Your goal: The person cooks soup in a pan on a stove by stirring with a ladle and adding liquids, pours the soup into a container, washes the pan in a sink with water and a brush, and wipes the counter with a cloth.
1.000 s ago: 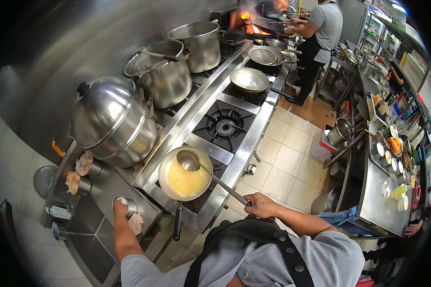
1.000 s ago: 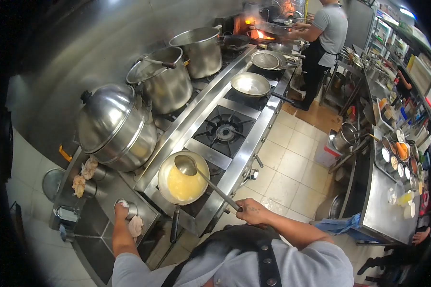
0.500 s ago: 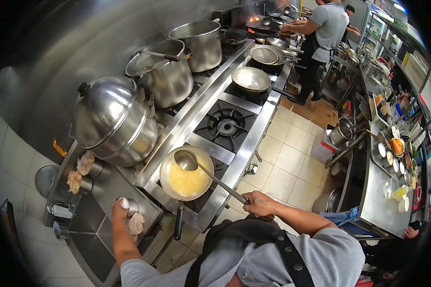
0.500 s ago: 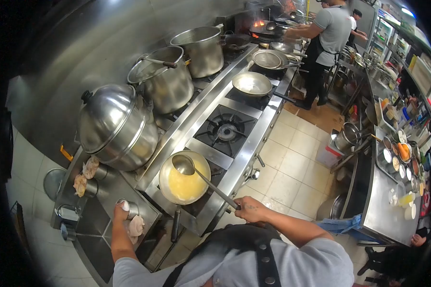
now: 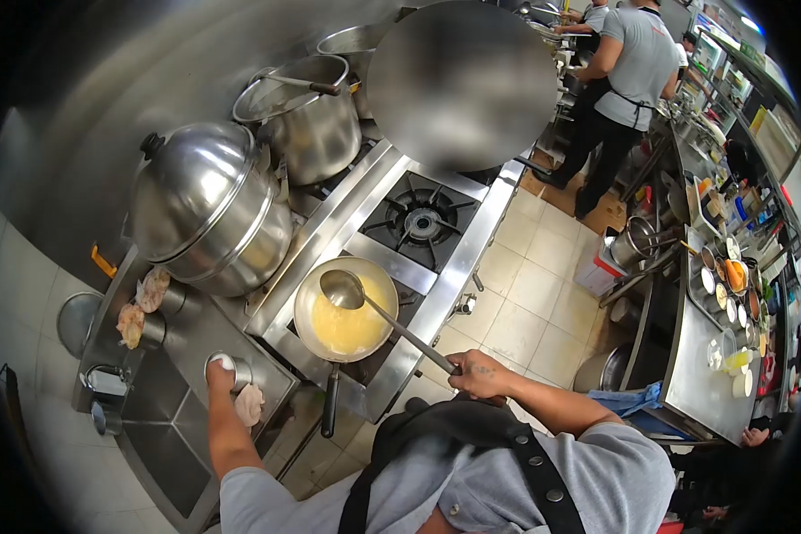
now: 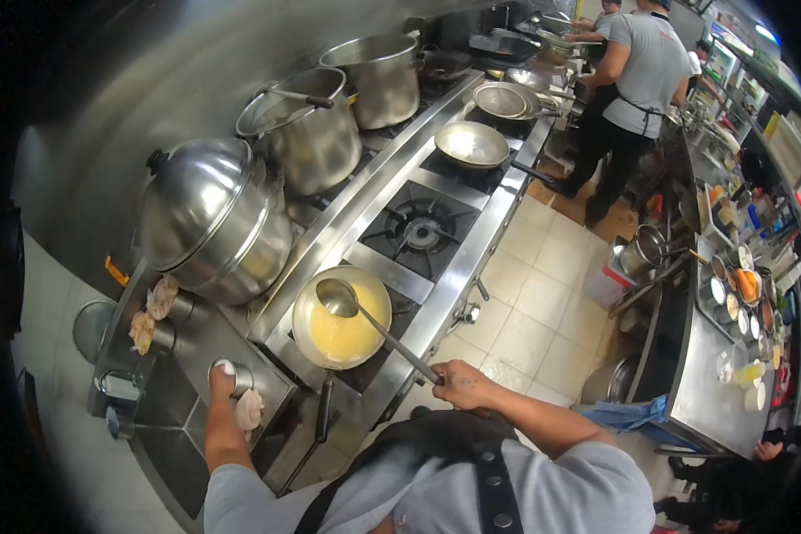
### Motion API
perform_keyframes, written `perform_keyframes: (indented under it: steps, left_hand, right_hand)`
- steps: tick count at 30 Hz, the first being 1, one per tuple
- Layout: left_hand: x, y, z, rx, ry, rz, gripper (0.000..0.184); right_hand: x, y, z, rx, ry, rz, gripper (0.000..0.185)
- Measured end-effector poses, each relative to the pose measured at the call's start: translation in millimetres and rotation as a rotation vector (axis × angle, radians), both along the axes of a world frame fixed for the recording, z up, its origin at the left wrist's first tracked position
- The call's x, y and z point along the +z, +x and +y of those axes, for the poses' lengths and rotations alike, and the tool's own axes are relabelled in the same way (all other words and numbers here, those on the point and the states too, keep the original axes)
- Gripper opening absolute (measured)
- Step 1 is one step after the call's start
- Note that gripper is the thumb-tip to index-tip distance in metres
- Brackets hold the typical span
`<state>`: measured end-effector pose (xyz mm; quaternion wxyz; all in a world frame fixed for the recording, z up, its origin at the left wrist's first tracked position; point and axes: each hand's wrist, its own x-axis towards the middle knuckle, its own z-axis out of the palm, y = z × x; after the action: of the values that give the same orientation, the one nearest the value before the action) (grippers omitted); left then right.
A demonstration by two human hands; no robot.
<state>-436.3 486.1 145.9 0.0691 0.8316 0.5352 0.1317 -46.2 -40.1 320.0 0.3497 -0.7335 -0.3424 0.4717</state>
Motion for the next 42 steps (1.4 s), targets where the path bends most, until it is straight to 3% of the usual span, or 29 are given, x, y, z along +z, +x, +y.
perform_keyframes:
  steps: [2, 4, 5, 7, 8, 10, 11, 12, 13, 16, 17, 20, 24, 32, 35, 42]
  left_hand:
    - [-4.1, -0.8, 5.8, 0.074, 0.004, 0.016, 0.027]
    - [28.4, 14.9, -16.3, -0.028, 0.032, 0.062, 0.028]
    - [-33.5, -21.0, 31.7, -0.137, 0.131, 0.213, 0.028]
    - [-43.6, -30.3, 35.2, -0.082, 0.105, -0.123, 0.025]
    - [4.5, -13.9, 9.3, -0.119, 0.107, 0.080, 0.023]
    - [41.9, -0.6, -11.3, -0.078, 0.113, 0.146, 0.019]
    - [39.5, -2.2, -3.7, -0.046, -0.016, 0.137, 0.020]
    - [51.2, -0.9, -10.6, -0.003, -0.213, -0.064, 0.029]
    - [68.3, 5.3, -20.3, 0.017, -0.367, -0.042, 0.048]
    - [56.4, 0.0, -21.5, -0.191, -0.228, 0.065, 0.062]
    - [70.4, 7.4, -28.1, -0.123, -0.383, 0.113, 0.068]
    - [39.3, 2.6, -16.3, -0.124, -0.210, 0.185, 0.067]
    - [68.8, 19.7, -33.4, -0.002, -0.308, 0.215, 0.070]
    - [52.3, 18.5, -19.8, 0.014, -0.311, 0.252, 0.066]
    - [67.2, 28.3, -29.4, 0.072, -0.344, 0.278, 0.061]
    - [38.1, 25.4, -17.5, 0.184, -0.379, 0.134, 0.054]
  right_hand:
    - [-1.9, 0.5, -1.5, -0.004, -0.002, -0.016, 0.019]
    - [-3.7, 0.5, -4.2, -0.045, -0.011, 0.050, 0.027]
    - [-15.5, 0.9, -6.3, -0.086, 0.006, 0.085, 0.030]
    - [-24.2, 6.7, -5.2, -0.076, 0.004, 0.133, 0.032]
    - [-16.2, 5.8, -2.3, -0.053, -0.014, 0.141, 0.030]
    - [-19.9, 0.4, -0.9, -0.077, 0.023, 0.138, 0.029]
    - [-19.8, -3.8, 0.6, -0.083, 0.006, 0.138, 0.030]
    - [-18.6, -5.4, 1.8, -0.111, -0.002, 0.131, 0.031]
    - [-16.7, -7.6, 2.5, -0.121, 0.015, 0.168, 0.033]
    - [-14.8, -6.9, 3.4, -0.109, 0.006, 0.153, 0.034]
    - [-14.9, -6.3, 3.4, -0.103, -0.012, 0.143, 0.035]
    - [-23.4, -4.0, 2.4, -0.096, -0.001, 0.165, 0.035]
    - [-22.7, -8.9, 8.4, -0.109, -0.029, 0.153, 0.029]
    - [-21.9, -20.5, 20.7, -0.112, -0.045, 0.157, 0.029]
    - [-22.2, -21.7, 21.4, -0.094, -0.022, 0.170, 0.029]
    - [-22.1, -24.0, 8.2, -0.148, -0.006, 0.171, 0.030]
